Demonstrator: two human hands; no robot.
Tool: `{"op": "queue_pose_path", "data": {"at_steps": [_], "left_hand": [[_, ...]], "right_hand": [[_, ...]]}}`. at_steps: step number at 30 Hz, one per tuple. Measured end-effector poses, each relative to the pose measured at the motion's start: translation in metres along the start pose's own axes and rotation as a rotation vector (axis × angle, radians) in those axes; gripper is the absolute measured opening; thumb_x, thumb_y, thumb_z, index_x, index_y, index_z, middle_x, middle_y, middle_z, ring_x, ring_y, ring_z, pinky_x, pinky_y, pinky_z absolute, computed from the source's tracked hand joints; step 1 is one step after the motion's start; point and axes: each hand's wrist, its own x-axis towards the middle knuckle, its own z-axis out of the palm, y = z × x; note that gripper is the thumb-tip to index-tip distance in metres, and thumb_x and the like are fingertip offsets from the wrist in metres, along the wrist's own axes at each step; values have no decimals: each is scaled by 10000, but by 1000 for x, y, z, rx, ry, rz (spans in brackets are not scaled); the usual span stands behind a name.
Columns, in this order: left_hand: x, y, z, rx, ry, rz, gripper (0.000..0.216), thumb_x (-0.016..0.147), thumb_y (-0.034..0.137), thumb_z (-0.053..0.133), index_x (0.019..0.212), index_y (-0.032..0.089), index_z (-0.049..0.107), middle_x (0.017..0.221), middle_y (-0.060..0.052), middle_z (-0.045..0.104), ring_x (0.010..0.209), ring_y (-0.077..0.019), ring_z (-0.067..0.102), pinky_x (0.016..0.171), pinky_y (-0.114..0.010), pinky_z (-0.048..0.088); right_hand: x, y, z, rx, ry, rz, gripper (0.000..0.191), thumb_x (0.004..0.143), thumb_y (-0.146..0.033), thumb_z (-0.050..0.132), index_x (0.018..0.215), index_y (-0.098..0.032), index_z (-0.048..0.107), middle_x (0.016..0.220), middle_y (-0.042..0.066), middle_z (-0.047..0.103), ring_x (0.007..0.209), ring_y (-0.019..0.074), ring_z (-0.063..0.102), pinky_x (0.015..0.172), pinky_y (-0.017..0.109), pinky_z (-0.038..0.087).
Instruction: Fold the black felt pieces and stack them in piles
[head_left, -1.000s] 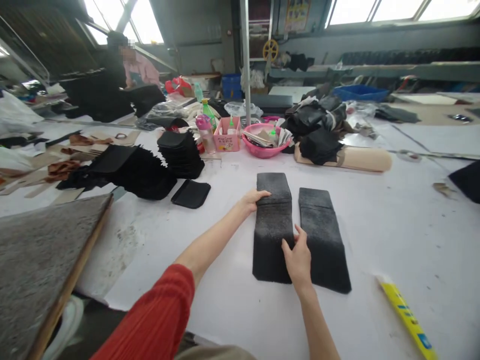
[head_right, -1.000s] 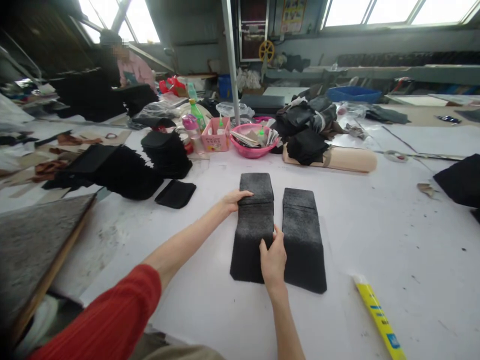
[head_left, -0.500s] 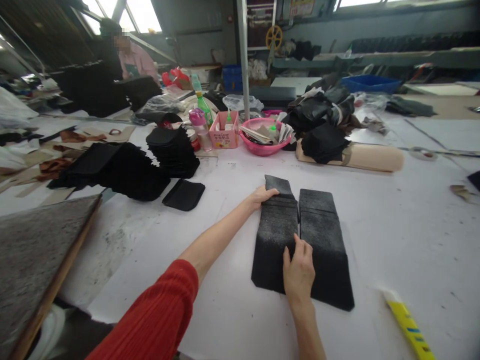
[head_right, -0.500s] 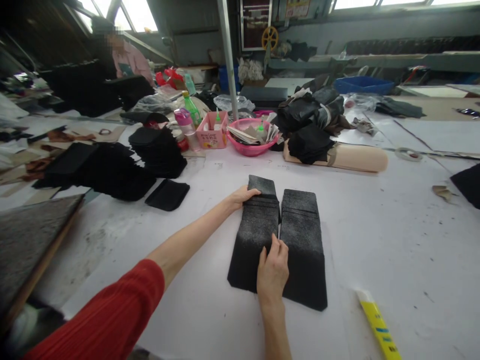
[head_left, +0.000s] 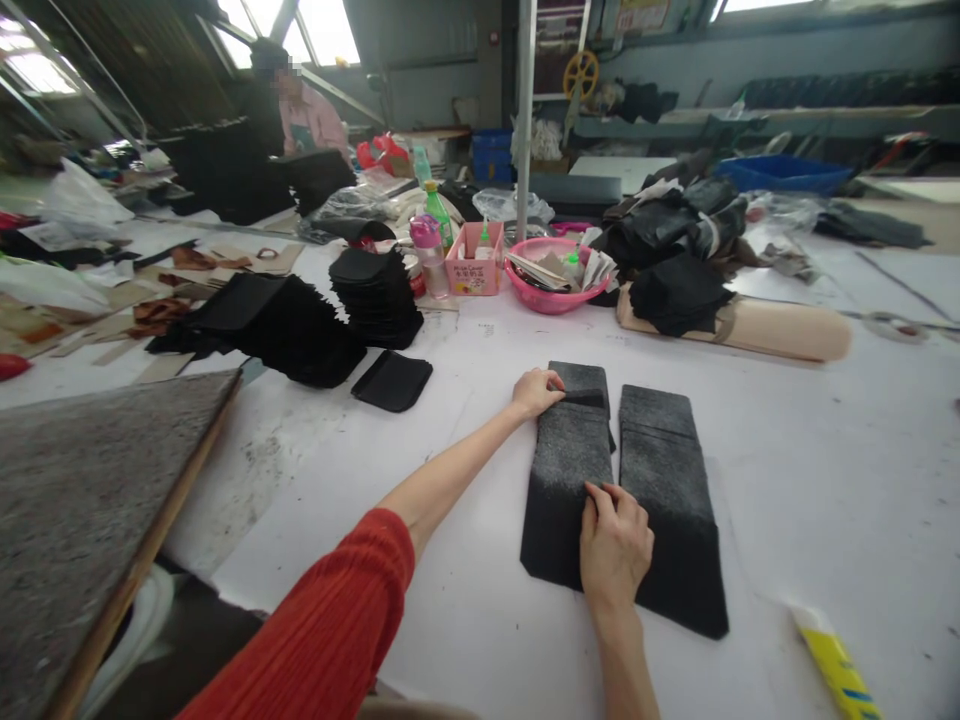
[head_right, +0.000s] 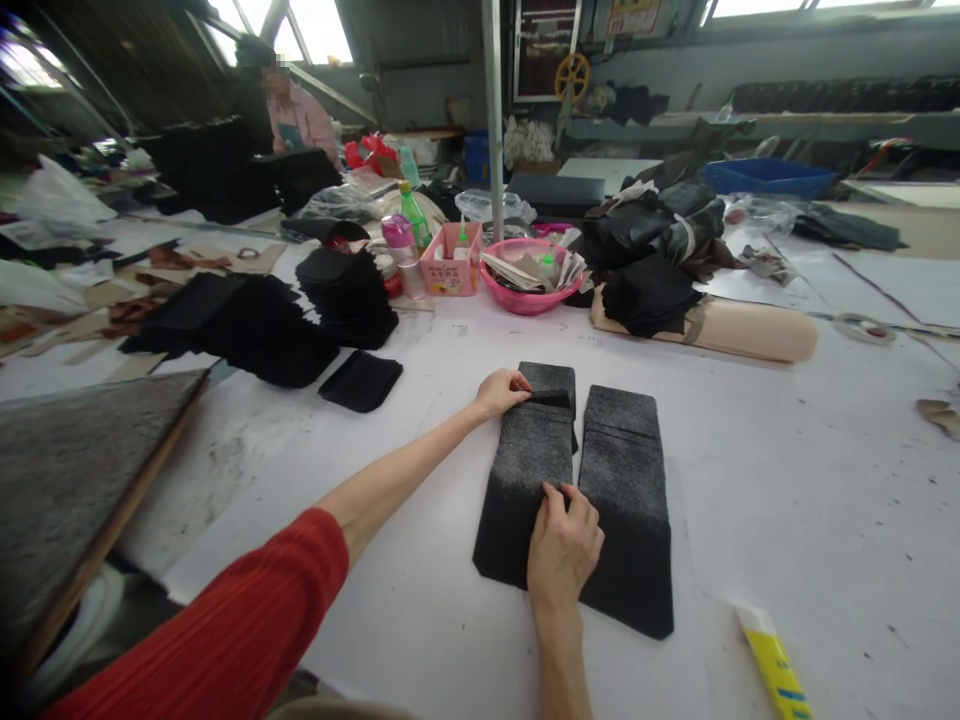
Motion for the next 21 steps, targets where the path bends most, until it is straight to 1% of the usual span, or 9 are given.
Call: {"op": "queue_pose_path", "data": {"at_steps": [2, 4, 6, 8, 10, 12, 15, 18, 21], "left_hand": [[-2, 2, -1, 10, -12, 55, 60, 757, 170, 714, 772, 228, 723, 813, -49, 593, 940, -240, 570, 916, -303, 446], [-4, 5, -2, 17, -22, 113, 81, 768, 157, 706, 754, 235, 722, 837, -66, 595, 1026, -260, 538, 969, -308, 415], [-4, 8, -3, 22, -51, 161, 99, 767, 144, 710, 735, 238, 717, 853, -72, 598, 1056, -260, 521, 996, -302, 394], [-3, 8, -4, 27, -76, 191, 118, 773, 128, 695, 724, 235, 711, 872, -74, 599, 1051, -254, 527, 995, -294, 393], [-1, 7, -3, 30, -87, 203, 138, 782, 104, 663, 754, 230, 713, 906, -75, 600, 1037, -248, 545, 978, -293, 402], [2, 4, 0, 26, -92, 204, 195, 781, 69, 622, 845, 225, 720, 928, -70, 607, 998, -240, 571, 955, -298, 418], [6, 0, 1, 12, -113, 200, 311, 779, 14, 536, 950, 203, 714, 880, -55, 629, 888, -216, 604, 904, -297, 448], [6, -2, -9, 15, -140, 204, 343, 753, -19, 516, 956, 169, 717, 884, -54, 647, 823, -190, 615, 857, -280, 476], [-3, 0, -32, 54, -82, 184, 346, 770, 2, 553, 1049, 146, 699, 1026, -90, 644, 907, -189, 618, 884, -279, 482]], "right_hand": [[0, -1, 0, 8, 4, 3, 341, 993, -302, 395, 1027, -186, 713, 1091, 116, 646, 965, 274, 524, 725, 370, 350], [0, -2, -1, 23, 7, 9, 353, 1000, -335, 392, 1026, -185, 711, 1094, 119, 648, 973, 278, 523, 739, 378, 349], [-1, -3, -3, 39, 5, 7, 349, 1000, -345, 397, 1032, -187, 706, 1105, 121, 646, 994, 282, 517, 756, 385, 347], [-1, -4, -4, 38, 5, 4, 339, 997, -337, 401, 1026, -189, 705, 1114, 121, 641, 1016, 290, 505, 767, 389, 344], [-1, -4, -5, 20, 3, 0, 337, 994, -333, 405, 1007, -187, 709, 1094, 121, 641, 1011, 294, 497, 762, 388, 342], [-1, -4, -5, 6, -10, -10, 340, 994, -336, 407, 990, -188, 713, 1042, 117, 651, 969, 288, 500, 747, 383, 337], [-2, 0, -3, 1, -21, -22, 335, 1000, -338, 413, 983, -192, 714, 981, 112, 669, 913, 276, 518, 731, 381, 331], [-1, 6, -3, -22, 3, -32, 311, 994, -334, 436, 985, -198, 716, 980, 116, 681, 898, 288, 546, 711, 396, 355], [3, 7, -9, 22, 50, -54, 250, 963, -344, 499, 968, -218, 714, 940, 124, 679, 871, 315, 574, 660, 429, 419]]}}
